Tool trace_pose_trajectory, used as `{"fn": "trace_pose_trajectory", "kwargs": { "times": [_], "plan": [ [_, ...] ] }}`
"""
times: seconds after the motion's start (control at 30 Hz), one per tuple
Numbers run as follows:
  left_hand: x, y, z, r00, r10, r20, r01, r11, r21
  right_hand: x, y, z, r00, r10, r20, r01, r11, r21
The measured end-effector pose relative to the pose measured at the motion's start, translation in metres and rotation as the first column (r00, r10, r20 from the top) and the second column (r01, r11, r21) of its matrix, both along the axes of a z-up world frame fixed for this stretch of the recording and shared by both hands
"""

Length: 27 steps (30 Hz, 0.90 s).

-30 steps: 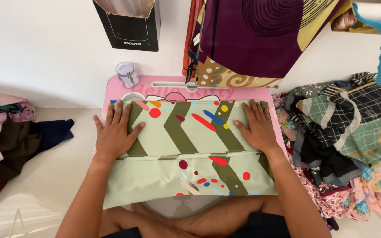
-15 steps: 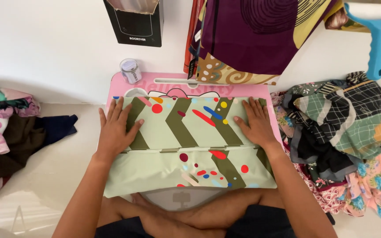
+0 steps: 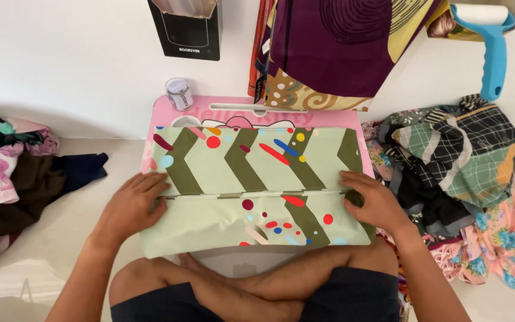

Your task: Inspecting, folding, and cleaning a piece of fabric using a lint roller.

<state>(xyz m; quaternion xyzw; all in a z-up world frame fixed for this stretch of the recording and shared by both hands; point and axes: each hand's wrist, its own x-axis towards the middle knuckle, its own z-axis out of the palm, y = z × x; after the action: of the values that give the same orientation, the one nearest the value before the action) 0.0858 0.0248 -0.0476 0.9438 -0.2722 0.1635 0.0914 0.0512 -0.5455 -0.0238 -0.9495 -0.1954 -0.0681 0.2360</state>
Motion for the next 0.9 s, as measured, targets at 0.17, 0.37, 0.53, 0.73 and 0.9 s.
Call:
{"fn": "trace_pose_trajectory", "kwargs": {
  "times": [0.17, 0.37, 0.53, 0.73, 0.9],
  "plan": [
    [-0.004, 0.008, -0.001, 0.989, 0.100, 0.111, -0.109, 0.991, 0.075, -0.006, -0.012, -0.006, 0.986, -0.084, 0.144, 0.109, 0.977, -0.181],
    [-0.013, 0.008, 0.008, 0.974, 0.219, 0.056, -0.223, 0.971, 0.089, -0.005, -0.008, -0.007, 0.958, -0.063, 0.281, 0.118, 0.976, -0.181],
    [-0.019, 0.006, 0.008, 0.952, 0.307, -0.006, -0.307, 0.950, 0.052, -0.001, -0.010, -0.010, 0.922, -0.046, 0.383, 0.119, 0.978, -0.169],
    [-0.024, 0.002, 0.010, 0.908, 0.413, -0.066, -0.416, 0.908, -0.046, -0.001, -0.004, 0.002, 0.894, -0.056, 0.444, 0.111, 0.989, -0.099],
    [-0.014, -0.011, 0.025, 0.859, 0.444, -0.253, -0.506, 0.812, -0.293, 0.007, -0.001, 0.001, 0.922, -0.240, 0.304, 0.181, 0.961, 0.211]
  ]
}}
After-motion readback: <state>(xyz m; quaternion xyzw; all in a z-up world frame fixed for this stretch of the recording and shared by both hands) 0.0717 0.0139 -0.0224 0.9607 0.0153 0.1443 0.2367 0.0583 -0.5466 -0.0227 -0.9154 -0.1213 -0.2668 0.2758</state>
